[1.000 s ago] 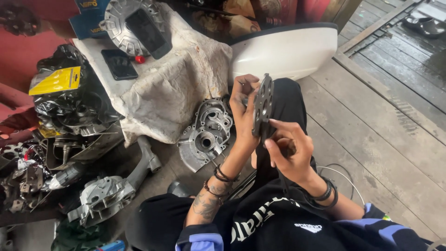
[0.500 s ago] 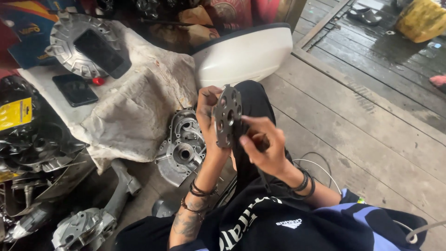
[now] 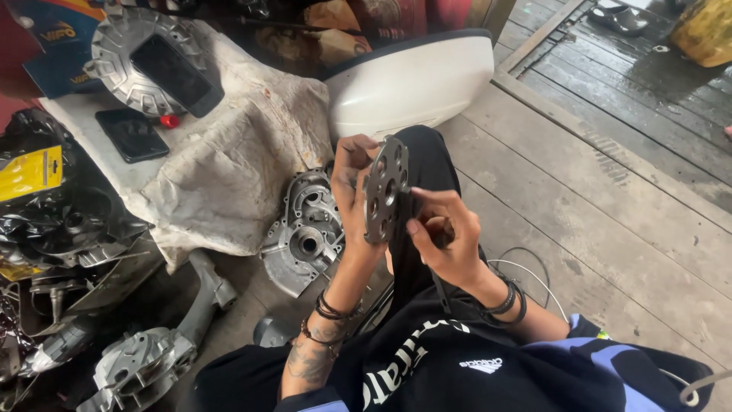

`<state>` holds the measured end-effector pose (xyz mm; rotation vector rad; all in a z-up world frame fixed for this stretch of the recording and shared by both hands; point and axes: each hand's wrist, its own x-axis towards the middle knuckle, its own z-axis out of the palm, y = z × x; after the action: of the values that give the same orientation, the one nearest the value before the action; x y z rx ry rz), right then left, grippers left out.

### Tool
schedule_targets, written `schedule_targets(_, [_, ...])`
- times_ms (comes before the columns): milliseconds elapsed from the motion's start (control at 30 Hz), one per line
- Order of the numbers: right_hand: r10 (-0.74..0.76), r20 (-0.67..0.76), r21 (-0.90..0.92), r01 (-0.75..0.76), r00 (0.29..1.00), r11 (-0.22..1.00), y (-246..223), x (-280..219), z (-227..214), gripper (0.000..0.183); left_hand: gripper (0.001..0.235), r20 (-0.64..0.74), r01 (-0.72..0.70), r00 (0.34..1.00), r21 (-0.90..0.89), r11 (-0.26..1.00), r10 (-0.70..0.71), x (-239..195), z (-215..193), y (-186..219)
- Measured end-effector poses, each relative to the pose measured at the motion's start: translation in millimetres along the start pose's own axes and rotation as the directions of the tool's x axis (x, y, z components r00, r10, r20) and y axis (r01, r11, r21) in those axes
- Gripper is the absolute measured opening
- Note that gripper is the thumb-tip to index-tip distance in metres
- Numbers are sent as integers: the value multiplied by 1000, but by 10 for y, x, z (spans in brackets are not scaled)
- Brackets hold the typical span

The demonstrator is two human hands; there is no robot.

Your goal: Cleaning and inspecting a motorcycle engine component using a small hand tool.

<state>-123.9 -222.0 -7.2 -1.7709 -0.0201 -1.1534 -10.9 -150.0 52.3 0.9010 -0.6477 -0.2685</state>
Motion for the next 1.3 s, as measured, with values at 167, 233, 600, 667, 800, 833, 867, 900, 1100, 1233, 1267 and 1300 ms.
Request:
schedule_targets(167, [4,26,-3,-4,1000,1000,47,-25,-47,36,8,12,10,1000,-18,1000,-10,7,-10,-22])
schedule_targets(233, [2,38,-31,-1,999,1000,83,-75,-85,38,10,30,16,999,-54,998,-15,-5,-18,-50])
schedule_targets(600, [-22,43,-70,25,999,997,83,32,-213,34,24,66,14,998,-111,994,-6,-23,28,-37])
schedule_targets(667, [-34,43,-79,37,999,996,88,6,-191,34,26,62,10,998,-110,994,-3,-39,13,-76])
schedule_targets(800, [-24,56,-82,28,998,996,57,-69,-182,33,30,85,-3,996,-163,987,17,-11,-19,-171])
schedule_targets(833, [-23,51,-88,28,998,996,69,-35,-179,33,30,90,1,996,-167,986,14,-20,-5,-112])
schedule_targets(867, [-22,40,-79,25,999,997,79,1,-180,33,30,90,-18,996,-95,995,27,-28,12,-52])
schedule_targets(900, [-23,27,-72,25,999,997,90,45,-186,33,31,95,-38,995,-25,999,40,-27,37,8])
schedule_targets(1100, [-52,28,-100,54,998,994,15,-36,-157,33,22,96,100,992,-277,955,-76,0,8,-35])
schedule_targets(1233, [-51,16,-113,53,999,992,38,29,-200,31,21,91,113,992,-313,943,-89,-3,44,-38])
schedule_targets(1267, [-51,22,-113,54,998,992,42,-12,-194,32,20,90,117,991,-292,949,-94,-3,21,-89])
schedule_targets(1300, [-45,28,-113,48,999,992,37,-77,-190,33,20,85,125,991,-269,955,-105,-27,-7,-140])
